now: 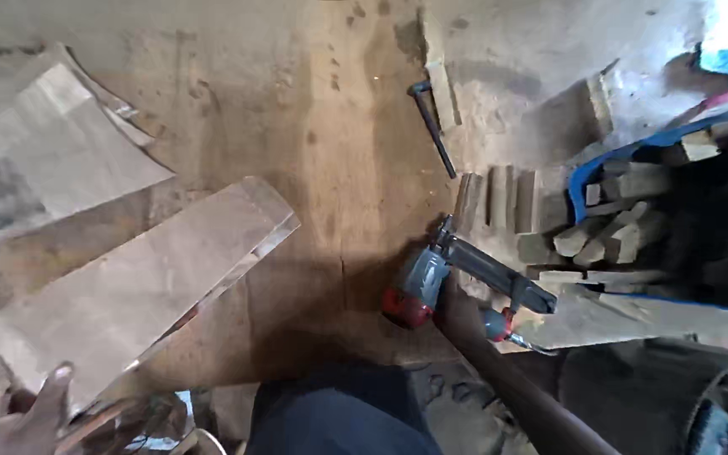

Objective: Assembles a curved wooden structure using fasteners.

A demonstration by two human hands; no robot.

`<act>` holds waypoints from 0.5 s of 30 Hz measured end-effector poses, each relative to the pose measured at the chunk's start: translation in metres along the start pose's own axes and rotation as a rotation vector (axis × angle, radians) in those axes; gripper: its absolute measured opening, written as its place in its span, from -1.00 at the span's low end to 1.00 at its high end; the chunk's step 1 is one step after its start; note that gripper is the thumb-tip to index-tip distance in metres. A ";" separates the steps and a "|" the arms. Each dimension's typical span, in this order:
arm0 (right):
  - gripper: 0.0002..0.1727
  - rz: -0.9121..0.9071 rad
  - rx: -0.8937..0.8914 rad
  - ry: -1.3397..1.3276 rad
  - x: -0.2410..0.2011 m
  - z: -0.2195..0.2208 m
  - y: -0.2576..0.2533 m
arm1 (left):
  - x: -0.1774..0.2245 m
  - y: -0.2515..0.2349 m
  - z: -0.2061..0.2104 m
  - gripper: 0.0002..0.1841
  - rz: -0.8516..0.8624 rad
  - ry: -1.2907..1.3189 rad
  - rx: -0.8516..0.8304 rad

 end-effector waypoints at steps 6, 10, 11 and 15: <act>-0.11 0.047 -0.228 0.033 0.001 -0.005 -0.010 | -0.004 -0.009 0.007 -0.20 -0.023 0.091 0.041; -0.26 -0.060 -0.254 -0.123 -0.024 -0.080 -0.015 | 0.034 0.001 0.010 -0.29 -0.083 0.097 -0.002; -0.37 -0.106 -0.232 -0.155 -0.032 -0.105 -0.017 | 0.053 0.006 0.011 -0.32 -0.104 0.112 -0.020; -0.62 -0.290 -0.193 -0.252 -0.071 -0.181 -0.025 | 0.062 0.010 0.010 -0.35 -0.148 0.065 -0.041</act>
Point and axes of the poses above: each hand's wrist, its own y-axis away from the middle knuckle, its own z-axis out of the palm, x = y × z, the point moved 10 cm from there along -y, towards the middle knuckle, and after that the axes turned 5 degrees about x, right-handed, at the moved point
